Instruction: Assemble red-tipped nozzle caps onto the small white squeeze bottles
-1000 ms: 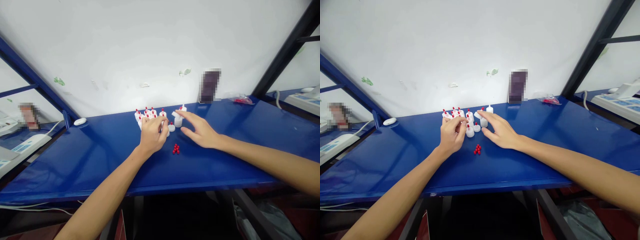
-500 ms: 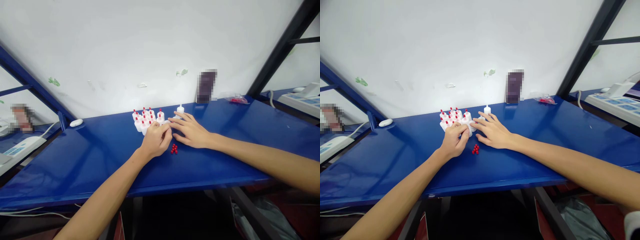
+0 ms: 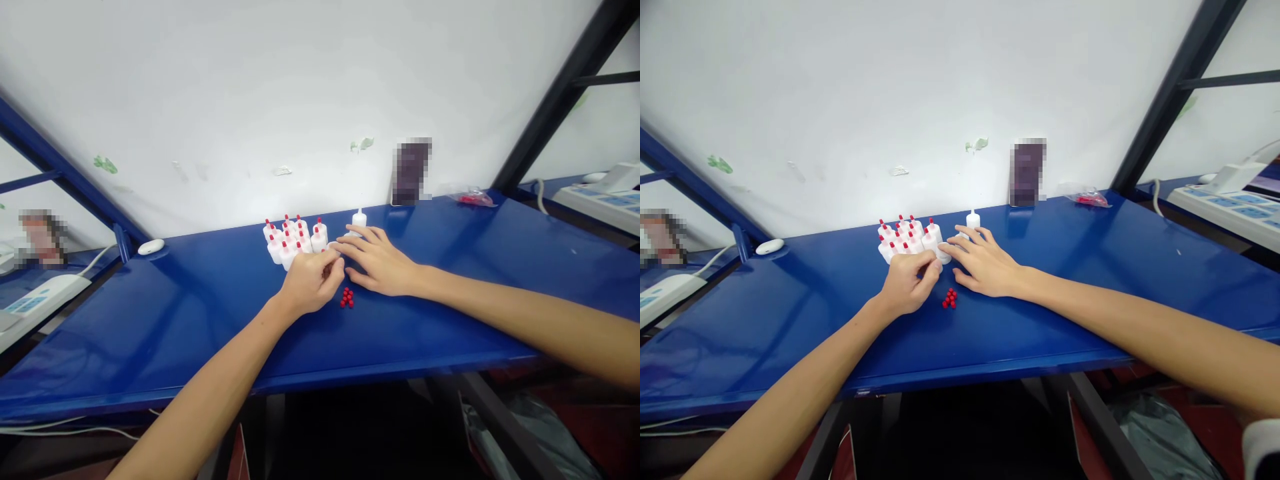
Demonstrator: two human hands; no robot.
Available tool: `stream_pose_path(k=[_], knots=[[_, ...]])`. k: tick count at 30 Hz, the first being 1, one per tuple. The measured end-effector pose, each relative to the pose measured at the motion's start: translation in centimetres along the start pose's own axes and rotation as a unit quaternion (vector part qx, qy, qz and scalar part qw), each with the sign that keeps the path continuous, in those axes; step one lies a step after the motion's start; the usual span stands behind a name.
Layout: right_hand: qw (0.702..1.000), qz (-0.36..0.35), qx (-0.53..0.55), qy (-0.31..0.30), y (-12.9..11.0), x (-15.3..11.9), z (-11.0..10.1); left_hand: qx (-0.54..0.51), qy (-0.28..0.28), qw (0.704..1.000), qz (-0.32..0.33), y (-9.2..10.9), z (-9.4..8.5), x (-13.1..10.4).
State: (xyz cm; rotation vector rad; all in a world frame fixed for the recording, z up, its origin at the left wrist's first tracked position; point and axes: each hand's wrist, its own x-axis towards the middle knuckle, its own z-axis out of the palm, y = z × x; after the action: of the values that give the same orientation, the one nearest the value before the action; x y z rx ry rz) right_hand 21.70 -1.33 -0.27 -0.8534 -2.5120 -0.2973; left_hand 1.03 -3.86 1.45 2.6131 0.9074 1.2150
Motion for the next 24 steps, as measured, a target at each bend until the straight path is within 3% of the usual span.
stream_pose_path(k=[5,8,18,24], knots=[[1.000,-0.003,0.007,0.000,0.1,-0.1,-0.1,0.030,-0.108,0.991,0.075,0.7,0.4,-0.1],[1.000,0.001,-0.008,0.019,0.3,-0.1,0.1,0.060,-0.147,0.984,0.081,1.1,0.3,0.1],[0.997,0.016,-0.052,0.048,0.4,-0.1,-0.5,-0.025,-0.227,0.973,0.018,1.1,-0.4,-0.1],[0.994,0.014,-0.002,0.104,0.7,-0.3,-1.5,-0.004,-0.211,0.977,0.012,1.3,-0.1,0.0]])
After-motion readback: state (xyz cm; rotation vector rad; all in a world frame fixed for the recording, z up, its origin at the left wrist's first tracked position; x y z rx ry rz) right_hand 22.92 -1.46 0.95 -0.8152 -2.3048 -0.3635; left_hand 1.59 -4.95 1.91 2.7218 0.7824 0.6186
